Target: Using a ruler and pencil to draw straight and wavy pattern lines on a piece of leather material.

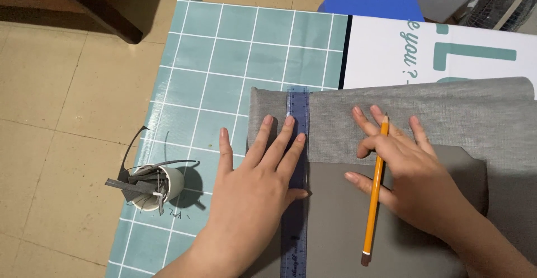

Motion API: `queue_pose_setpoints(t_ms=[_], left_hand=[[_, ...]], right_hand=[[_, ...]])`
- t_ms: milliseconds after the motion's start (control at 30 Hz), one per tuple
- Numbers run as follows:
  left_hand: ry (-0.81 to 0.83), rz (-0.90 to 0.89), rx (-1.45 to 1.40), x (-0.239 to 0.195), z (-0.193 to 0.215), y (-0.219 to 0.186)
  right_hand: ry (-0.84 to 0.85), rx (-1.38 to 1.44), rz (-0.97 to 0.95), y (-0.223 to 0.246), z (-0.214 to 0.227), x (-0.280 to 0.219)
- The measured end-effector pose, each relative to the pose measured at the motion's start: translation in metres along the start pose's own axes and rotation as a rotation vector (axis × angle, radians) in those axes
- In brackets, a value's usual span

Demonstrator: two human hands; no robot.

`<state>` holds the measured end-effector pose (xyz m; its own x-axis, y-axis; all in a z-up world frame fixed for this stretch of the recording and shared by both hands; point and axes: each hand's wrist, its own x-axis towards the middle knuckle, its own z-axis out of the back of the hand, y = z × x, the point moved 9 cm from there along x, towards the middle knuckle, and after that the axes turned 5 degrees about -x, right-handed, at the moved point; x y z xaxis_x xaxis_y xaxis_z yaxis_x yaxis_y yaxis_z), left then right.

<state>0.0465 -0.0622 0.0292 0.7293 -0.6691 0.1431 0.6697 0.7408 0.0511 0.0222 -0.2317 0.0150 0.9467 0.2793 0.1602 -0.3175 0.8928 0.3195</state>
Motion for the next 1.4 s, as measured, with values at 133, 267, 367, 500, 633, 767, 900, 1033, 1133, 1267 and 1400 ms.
queue_pose_setpoints(t_ms=[133, 267, 367, 500, 633, 767, 900, 1033, 1133, 1267, 1400], left_hand=[[-0.002, 0.005, -0.031, 0.0006, 0.0013, 0.0008], [-0.012, 0.006, -0.041, 0.002, 0.0072, 0.0004], [-0.004, 0.008, -0.062, 0.0025, 0.0071, 0.0009], [0.009, 0.005, -0.058, 0.0024, 0.0057, 0.0007], [0.009, 0.006, -0.07, 0.0027, 0.0064, 0.0009], [0.013, 0.013, -0.053, 0.0016, 0.0053, 0.0002], [0.006, 0.012, -0.061, 0.0007, 0.0059, 0.0003], [0.008, 0.014, -0.06, 0.0008, 0.0051, 0.0007], [0.025, 0.012, -0.084, 0.0013, 0.0057, 0.0016], [0.027, 0.012, -0.086, 0.0017, 0.0045, 0.002], [0.014, 0.014, -0.086, 0.0024, 0.0068, 0.0024]], right_hand=[[-0.001, -0.003, -0.002, -0.0019, -0.0021, -0.0009], [-0.003, 0.0, 0.0, -0.0019, -0.0018, -0.0012], [-0.014, -0.009, -0.002, -0.0015, -0.0009, -0.001], [0.002, 0.002, -0.01, -0.0027, -0.0018, -0.0011], [-0.014, -0.017, 0.003, -0.0018, -0.0003, -0.0008], [0.008, -0.01, -0.01, -0.0029, -0.002, -0.0007], [0.015, -0.002, -0.021, -0.0046, -0.0036, -0.0009], [0.022, 0.006, -0.029, -0.0057, -0.0046, -0.0014], [0.001, 0.001, -0.019, -0.0041, -0.0024, -0.0012], [0.015, 0.014, -0.03, -0.0061, -0.0048, -0.0017], [0.008, 0.005, -0.029, -0.0072, -0.0052, -0.0017]])
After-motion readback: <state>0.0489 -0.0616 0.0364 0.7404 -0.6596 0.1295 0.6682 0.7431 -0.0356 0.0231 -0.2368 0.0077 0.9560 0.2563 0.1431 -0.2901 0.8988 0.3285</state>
